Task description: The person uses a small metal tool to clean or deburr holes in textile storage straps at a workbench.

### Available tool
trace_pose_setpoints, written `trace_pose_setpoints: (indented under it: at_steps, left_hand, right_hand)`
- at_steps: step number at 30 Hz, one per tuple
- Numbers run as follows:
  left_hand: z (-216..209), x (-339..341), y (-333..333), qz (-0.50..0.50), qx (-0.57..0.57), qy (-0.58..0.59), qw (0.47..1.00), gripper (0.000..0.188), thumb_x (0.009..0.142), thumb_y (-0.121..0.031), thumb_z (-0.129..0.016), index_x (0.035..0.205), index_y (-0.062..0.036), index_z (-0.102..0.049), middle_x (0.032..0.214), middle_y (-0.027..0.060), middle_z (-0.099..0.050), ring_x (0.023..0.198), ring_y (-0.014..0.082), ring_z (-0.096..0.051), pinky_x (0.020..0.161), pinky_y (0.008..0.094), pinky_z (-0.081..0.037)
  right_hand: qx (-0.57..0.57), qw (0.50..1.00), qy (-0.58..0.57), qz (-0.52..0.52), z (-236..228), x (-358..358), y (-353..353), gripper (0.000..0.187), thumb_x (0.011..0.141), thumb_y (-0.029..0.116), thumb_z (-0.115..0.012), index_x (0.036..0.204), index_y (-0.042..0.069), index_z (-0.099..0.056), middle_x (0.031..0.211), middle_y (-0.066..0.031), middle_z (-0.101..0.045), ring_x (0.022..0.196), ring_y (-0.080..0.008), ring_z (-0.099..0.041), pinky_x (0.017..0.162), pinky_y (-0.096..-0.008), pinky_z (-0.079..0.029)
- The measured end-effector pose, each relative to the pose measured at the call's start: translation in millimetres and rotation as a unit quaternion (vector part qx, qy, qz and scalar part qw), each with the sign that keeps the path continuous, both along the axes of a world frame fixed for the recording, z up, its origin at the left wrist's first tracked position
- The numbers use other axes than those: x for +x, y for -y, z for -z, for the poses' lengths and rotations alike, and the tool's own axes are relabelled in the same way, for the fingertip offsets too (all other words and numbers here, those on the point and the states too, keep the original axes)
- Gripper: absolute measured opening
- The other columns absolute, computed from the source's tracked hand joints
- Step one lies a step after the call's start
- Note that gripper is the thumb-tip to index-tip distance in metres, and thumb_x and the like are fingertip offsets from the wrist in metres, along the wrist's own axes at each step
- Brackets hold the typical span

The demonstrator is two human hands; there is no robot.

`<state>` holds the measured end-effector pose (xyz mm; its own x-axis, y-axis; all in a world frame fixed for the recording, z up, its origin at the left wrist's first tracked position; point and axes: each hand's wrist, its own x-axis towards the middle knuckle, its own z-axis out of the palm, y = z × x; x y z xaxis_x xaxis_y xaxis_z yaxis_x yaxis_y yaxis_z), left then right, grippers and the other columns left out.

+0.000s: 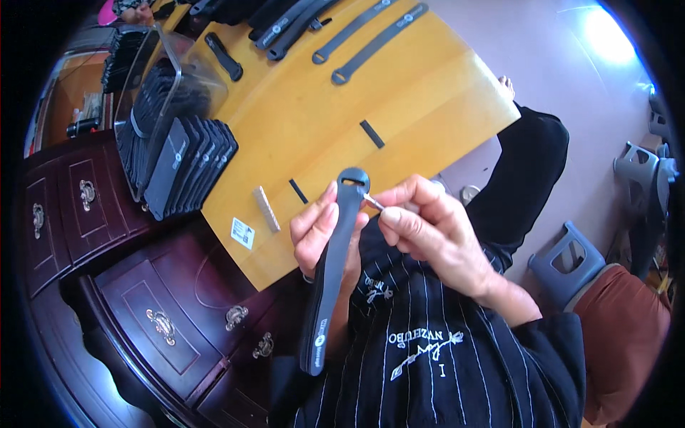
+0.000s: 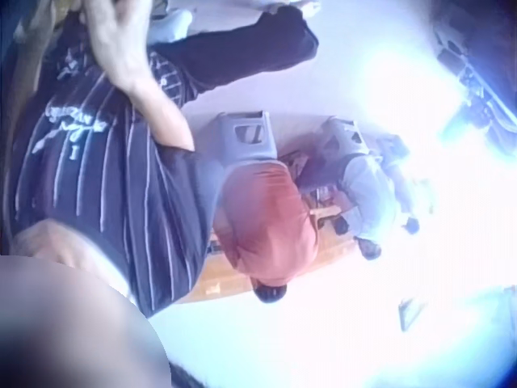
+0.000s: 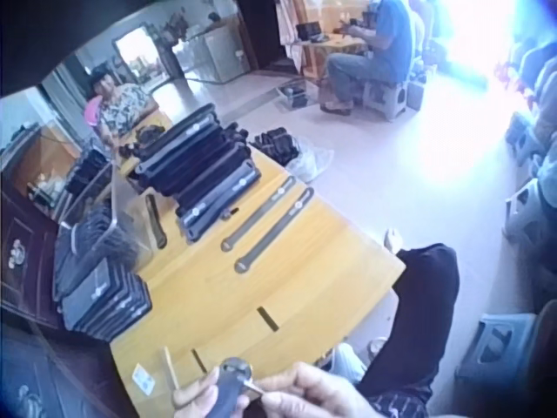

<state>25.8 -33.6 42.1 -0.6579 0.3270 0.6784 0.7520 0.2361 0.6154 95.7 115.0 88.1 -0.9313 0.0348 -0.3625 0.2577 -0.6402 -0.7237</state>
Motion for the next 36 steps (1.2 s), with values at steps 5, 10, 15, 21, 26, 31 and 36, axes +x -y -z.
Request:
trace_pose_setpoints:
  at_steps: [5, 10, 15, 21, 26, 31, 36]
  left_hand:
    - [0.4, -4.6, -3.9, 0.000, 0.025, -0.063, 0.998, 0.038, 0.077, 0.005, -0.070, 0.107, 0.0042, -0.046, 0.103, 0.0233, -0.056, 0.087, 0.0289, -0.065, 0.070, 0.0286, -0.060]
    - [-4.3, -14.7, -6.1, -0.006, -0.022, -0.146, 0.989, 0.033, 0.079, 0.001, -0.069, 0.103, 0.0049, -0.047, 0.097, 0.0225, -0.057, 0.083, 0.0296, -0.066, 0.069, 0.0288, -0.061]
    - [-8.3, -9.7, -8.2, -0.005, -0.022, -0.186, 0.982, 0.032, 0.081, -0.002, -0.069, 0.103, 0.0052, -0.046, 0.095, 0.0213, -0.057, 0.082, 0.0304, -0.066, 0.069, 0.0304, -0.061]
    - [-6.1, 5.1, -3.6, 0.126, 0.120, 0.084, 0.981, 0.036, 0.081, 0.000, -0.068, 0.109, 0.0013, -0.045, 0.106, 0.0225, -0.055, 0.092, 0.0314, -0.064, 0.075, 0.0347, -0.059]
    - [-17.2, -12.7, 6.0, 0.247, 0.036, 0.129, 0.960, 0.039, 0.083, -0.005, -0.068, 0.113, 0.0001, -0.045, 0.102, 0.0234, -0.060, 0.082, 0.0227, -0.065, 0.076, 0.0320, -0.055]
    - [-22.8, 12.3, -14.4, 0.225, 0.309, 0.505, 0.774, 0.042, 0.081, -0.006, -0.070, 0.114, 0.0010, -0.044, 0.103, 0.0194, -0.060, 0.089, 0.0206, -0.063, 0.080, 0.0318, -0.052]
    - [-13.1, 14.7, -21.2, 0.279, 0.238, 0.445, 0.817, 0.035, 0.079, -0.003, -0.072, 0.104, 0.0037, -0.050, 0.099, 0.0163, -0.060, 0.078, 0.0159, -0.062, 0.066, 0.0236, -0.053]
  right_hand:
    - [0.143, 0.988, -0.062, 0.004, 10.6, -2.4, -0.7, 0.016, 0.094, 0.014, -0.054, 0.102, 0.001, -0.055, 0.076, -0.0047, -0.057, 0.063, -0.0109, -0.057, 0.052, -0.0225, -0.043]
    - [0.399, 0.902, -0.146, 0.076, 7.3, -4.5, 7.3, 0.015, 0.090, 0.012, -0.057, 0.100, 0.000, -0.055, 0.078, -0.0102, -0.059, 0.063, -0.0170, -0.063, 0.053, -0.0277, -0.047]
    - [-0.178, 0.984, 0.028, 0.000, 3.2, -4.1, -2.9, 0.019, 0.089, 0.016, -0.061, 0.100, 0.001, -0.057, 0.073, -0.0065, -0.061, 0.059, -0.0073, -0.056, 0.051, -0.0227, -0.044]
    - [0.434, 0.880, -0.171, 0.085, 6.9, -0.2, -12.0, 0.011, 0.087, 0.009, -0.061, 0.096, 0.004, -0.060, 0.070, -0.0082, -0.063, 0.063, -0.0207, -0.065, 0.057, -0.0264, -0.049]
    - [0.404, 0.900, -0.166, 0.000, -5.3, 0.5, -24.3, 0.014, 0.087, 0.008, -0.060, 0.100, 0.004, -0.060, 0.069, -0.0083, -0.063, 0.063, -0.0204, -0.064, 0.059, -0.0260, -0.050]
    - [0.513, 0.829, -0.221, 0.025, -7.7, 9.0, -20.2, 0.015, 0.086, 0.013, -0.062, 0.099, 0.005, -0.060, 0.076, -0.0103, -0.063, 0.067, -0.0251, -0.065, 0.059, -0.0304, -0.051]
    - [0.516, 0.838, -0.180, -0.015, -16.4, 19.4, -27.5, 0.013, 0.086, 0.014, -0.062, 0.097, 0.006, -0.061, 0.077, -0.0098, -0.062, 0.068, -0.0263, -0.065, 0.058, -0.0322, -0.050]
